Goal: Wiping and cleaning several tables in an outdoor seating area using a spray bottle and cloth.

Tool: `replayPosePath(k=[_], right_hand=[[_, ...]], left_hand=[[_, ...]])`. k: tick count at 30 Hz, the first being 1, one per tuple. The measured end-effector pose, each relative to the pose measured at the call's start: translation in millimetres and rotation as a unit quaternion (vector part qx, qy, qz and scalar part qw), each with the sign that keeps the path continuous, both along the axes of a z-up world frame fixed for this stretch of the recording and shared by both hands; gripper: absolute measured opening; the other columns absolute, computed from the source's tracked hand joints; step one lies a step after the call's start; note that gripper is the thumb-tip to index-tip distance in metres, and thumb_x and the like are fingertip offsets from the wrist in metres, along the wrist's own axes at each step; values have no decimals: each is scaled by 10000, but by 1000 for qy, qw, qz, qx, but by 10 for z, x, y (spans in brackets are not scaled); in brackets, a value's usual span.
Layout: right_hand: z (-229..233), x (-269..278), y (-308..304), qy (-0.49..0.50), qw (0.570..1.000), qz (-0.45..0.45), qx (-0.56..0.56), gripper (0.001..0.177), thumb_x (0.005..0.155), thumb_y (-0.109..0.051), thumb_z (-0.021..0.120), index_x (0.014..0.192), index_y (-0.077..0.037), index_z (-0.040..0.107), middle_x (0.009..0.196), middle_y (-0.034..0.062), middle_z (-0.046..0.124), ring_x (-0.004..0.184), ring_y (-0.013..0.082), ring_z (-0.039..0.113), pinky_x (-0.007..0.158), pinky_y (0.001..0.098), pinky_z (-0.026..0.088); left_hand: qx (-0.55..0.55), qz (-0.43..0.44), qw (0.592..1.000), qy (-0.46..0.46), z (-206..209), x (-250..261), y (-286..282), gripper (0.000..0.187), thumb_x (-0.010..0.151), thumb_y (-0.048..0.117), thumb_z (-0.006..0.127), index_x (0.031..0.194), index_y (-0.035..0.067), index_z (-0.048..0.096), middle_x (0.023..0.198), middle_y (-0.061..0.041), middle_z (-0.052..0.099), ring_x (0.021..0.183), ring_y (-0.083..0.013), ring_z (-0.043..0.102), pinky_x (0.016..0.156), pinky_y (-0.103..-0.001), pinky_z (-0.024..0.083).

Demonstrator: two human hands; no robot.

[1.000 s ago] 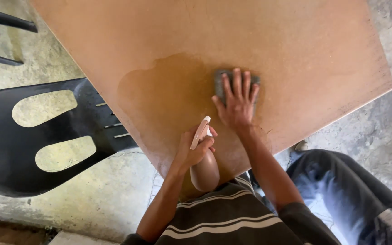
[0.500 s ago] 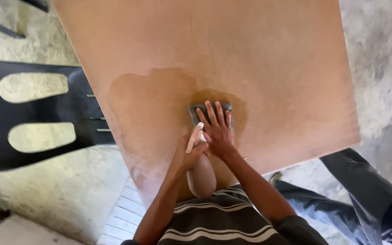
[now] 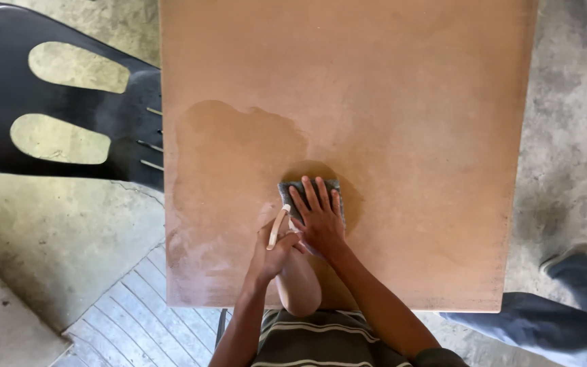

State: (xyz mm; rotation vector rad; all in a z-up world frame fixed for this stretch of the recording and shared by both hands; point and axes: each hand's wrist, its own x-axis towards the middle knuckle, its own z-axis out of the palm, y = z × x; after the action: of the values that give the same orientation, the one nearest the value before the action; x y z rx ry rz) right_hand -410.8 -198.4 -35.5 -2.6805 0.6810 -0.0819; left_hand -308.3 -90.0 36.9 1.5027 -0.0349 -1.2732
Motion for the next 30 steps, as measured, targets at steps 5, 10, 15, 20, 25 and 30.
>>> replayPosePath(k=[5, 10, 15, 20, 25, 30], right_hand=[[122, 53, -81, 41, 999, 23, 21, 777, 861, -353, 702, 1558, -200, 394, 1659, 140, 251, 1534, 389, 193, 1171, 655, 208], [76, -61, -145, 47, 998, 28, 16, 770, 864, -350, 692, 1559, -182, 409, 1658, 153, 256, 1530, 402, 200, 1174, 647, 197], [-197, -418, -701, -51, 997, 63, -12, 681, 932, -465, 643, 1526, -176, 479, 1645, 133, 322, 1533, 398, 250, 1205, 652, 169], [-6, -13, -895, -34, 998, 11, -43, 675, 978, -480, 630, 1532, -123, 485, 1644, 183, 335, 1523, 445, 254, 1192, 672, 151], [218, -498, -911, -26, 981, 184, 48, 611, 977, -411, 621, 1507, -129, 508, 1626, 148, 386, 1527, 384, 277, 1204, 617, 177], [173, -1157, -1151, -102, 947, 86, 294, 489, 1057, -231, 560, 1513, -81, 471, 1620, 129, 451, 1578, 307, 328, 1283, 482, 219]], left_hand=[[-14, 7, 1000, -15, 46, 14, -21, 182, 809, 31, 607, 975, -17, 665, 759, -111, 687, 633, -183, 701, 600, -333, 575], [-22, -3, 999, -25, 17, -24, -30, 159, 824, 41, 607, 959, -12, 673, 758, -103, 684, 644, -172, 702, 606, -322, 578], [4, -12, 998, -69, 167, -99, -69, 205, 798, 42, 581, 977, -7, 669, 723, -105, 659, 631, -182, 709, 579, -322, 567], [-13, 37, 997, -68, 271, -350, -4, 204, 805, 50, 590, 982, -16, 667, 769, -89, 657, 638, -188, 700, 590, -334, 598], [20, 61, 993, -101, 342, -885, -15, 248, 785, 31, 556, 1006, -22, 657, 729, -123, 677, 629, -196, 707, 580, -335, 581], [26, 141, 986, -85, 561, -1501, 40, 234, 798, 49, 590, 1007, -29, 662, 797, -111, 671, 641, -194, 716, 600, -340, 608]])
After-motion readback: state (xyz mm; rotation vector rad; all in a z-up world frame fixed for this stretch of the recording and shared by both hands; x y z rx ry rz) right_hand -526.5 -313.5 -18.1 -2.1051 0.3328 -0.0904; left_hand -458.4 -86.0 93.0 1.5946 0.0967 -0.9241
